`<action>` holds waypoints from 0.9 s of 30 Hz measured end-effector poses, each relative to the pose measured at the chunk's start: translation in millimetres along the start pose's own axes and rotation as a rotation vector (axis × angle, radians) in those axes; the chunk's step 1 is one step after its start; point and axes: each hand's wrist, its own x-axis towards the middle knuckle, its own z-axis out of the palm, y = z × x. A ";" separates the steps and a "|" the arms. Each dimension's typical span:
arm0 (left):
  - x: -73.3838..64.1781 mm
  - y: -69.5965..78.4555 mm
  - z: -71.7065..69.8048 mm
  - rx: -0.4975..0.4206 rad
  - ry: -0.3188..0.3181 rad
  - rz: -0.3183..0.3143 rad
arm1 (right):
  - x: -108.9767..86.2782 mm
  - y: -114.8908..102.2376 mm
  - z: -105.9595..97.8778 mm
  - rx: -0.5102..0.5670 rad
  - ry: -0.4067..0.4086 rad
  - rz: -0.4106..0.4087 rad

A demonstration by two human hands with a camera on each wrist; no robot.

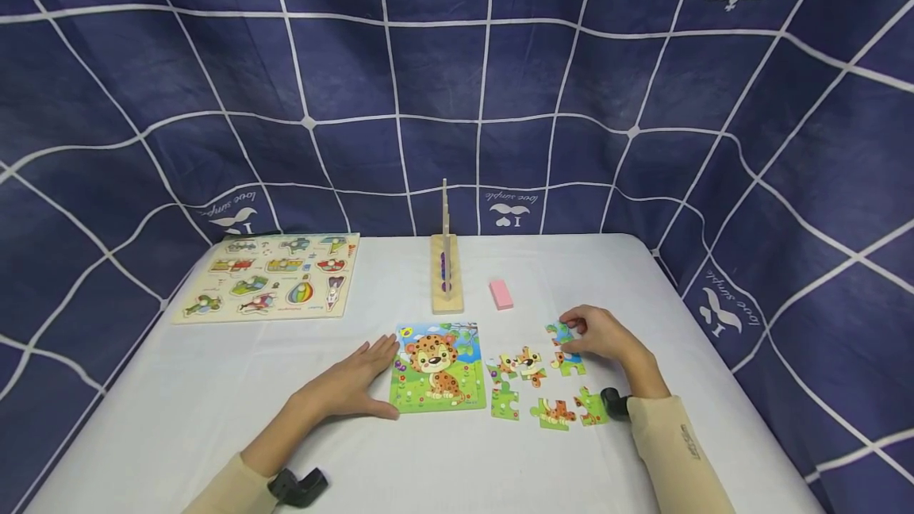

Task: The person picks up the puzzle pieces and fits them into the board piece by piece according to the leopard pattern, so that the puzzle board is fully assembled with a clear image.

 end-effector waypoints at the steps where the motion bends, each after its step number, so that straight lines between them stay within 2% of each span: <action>1: 0.3 0.0 0.2 0.004 -0.002 0.000 | 0.5 0.4 0.2 -0.004 -0.002 -0.002; 8: 1.5 -0.3 -0.3 0.013 -0.005 0.003 | 3.8 -0.4 -2.0 -0.032 -0.022 -0.015; 17: 1.2 1.2 -0.2 0.007 -0.008 0.010 | -0.9 4.3 -1.7 -0.073 0.011 -0.008; 27: 0.8 -0.4 0.6 0.009 -0.014 -0.003 | -2.8 3.2 -2.5 -0.062 0.000 -0.020</action>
